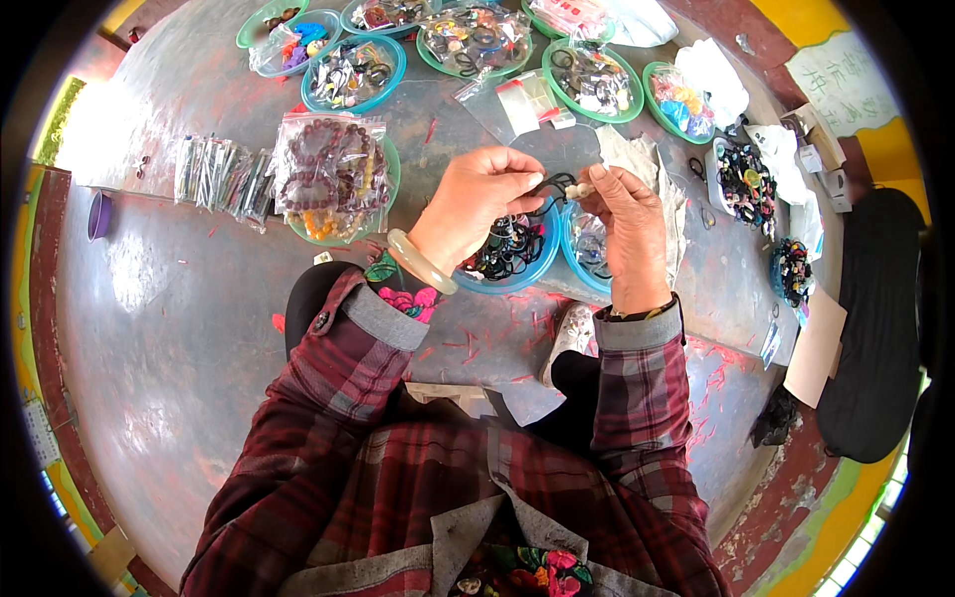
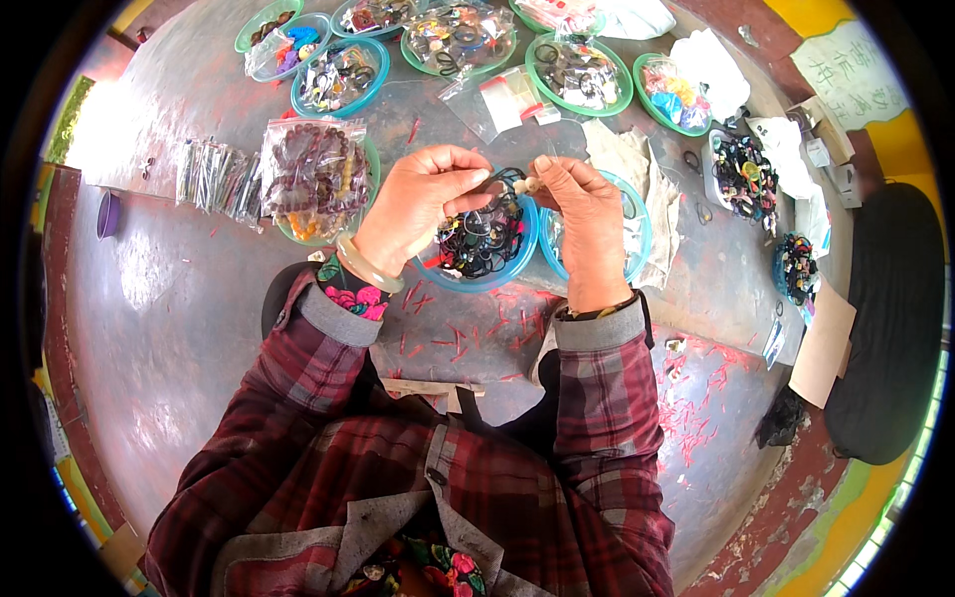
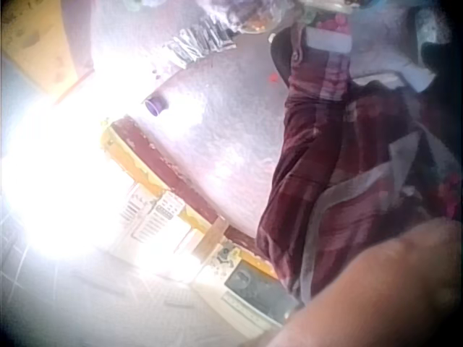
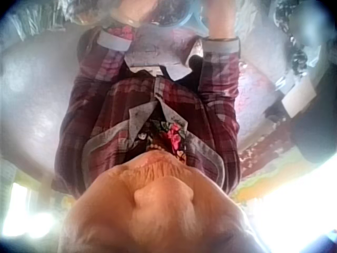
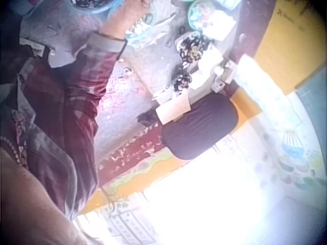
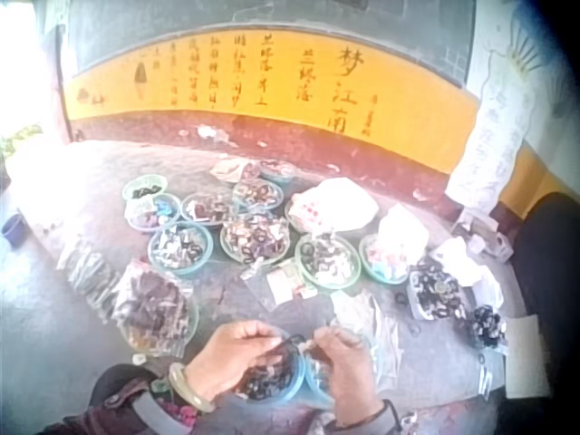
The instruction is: The person sits at a table and repeatedly picks up small hair accessories from a blue bowl. They place each item into a small clear plastic bag, seal the bag, and set it aside. The process is repeated continuously throughout the clip.
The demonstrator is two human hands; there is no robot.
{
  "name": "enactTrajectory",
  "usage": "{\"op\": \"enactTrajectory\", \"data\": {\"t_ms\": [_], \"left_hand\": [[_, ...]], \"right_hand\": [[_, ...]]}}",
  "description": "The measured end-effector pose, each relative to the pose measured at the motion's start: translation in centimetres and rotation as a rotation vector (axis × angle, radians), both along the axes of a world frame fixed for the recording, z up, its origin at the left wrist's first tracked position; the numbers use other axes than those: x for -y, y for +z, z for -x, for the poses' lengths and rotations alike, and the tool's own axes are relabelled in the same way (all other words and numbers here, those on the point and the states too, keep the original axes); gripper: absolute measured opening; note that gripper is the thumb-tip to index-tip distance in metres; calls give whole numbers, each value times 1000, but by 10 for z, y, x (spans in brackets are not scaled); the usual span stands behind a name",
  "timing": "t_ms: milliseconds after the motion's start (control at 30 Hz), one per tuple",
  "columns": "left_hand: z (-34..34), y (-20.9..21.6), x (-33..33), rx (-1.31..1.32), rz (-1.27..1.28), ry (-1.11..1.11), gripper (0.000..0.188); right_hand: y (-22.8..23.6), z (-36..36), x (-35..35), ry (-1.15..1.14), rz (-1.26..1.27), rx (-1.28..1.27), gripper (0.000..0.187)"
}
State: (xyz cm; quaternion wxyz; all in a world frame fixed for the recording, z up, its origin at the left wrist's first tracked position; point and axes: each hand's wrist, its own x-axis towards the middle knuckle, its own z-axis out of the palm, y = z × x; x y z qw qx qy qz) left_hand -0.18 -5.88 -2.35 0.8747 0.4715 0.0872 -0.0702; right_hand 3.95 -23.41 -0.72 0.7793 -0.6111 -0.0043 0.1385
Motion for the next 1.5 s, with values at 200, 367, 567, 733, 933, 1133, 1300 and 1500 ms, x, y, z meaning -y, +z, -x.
{"op": "enactTrajectory", "data": {"t_ms": [200, 367, 567, 733, 933, 1133, 1300, 1500], "left_hand": [[-1, -2, 0, -13, 34, 11, 16], [0, -5, -2, -81, 225, -13, 17], [1, 3, 1, -36, 208, 8, 19], [2, 11, -1, -7, 141, -10, 19], [1, 16, -9, 3, 83, -14, 19], [1, 12, -10, 1, 44, -23, 20], [1, 16, -3, 29, -34, -64, 22], [2, 17, -3, 34, -165, -32, 26]], "right_hand": [[0, 1, -3, -35, 125, 131, 15], [1, 2, -6, -117, 125, 184, 16], [1, 5, -8, -209, 233, 210, 15], [-1, 8, -12, -260, 88, 290, 12], [2, 13, -13, -230, 79, 265, 11], [9, 13, -6, -109, 96, 260, 12], [15, 0, 25, 2, 278, 346, 12], [17, -10, 77, -85, 330, 147, 15]]}}
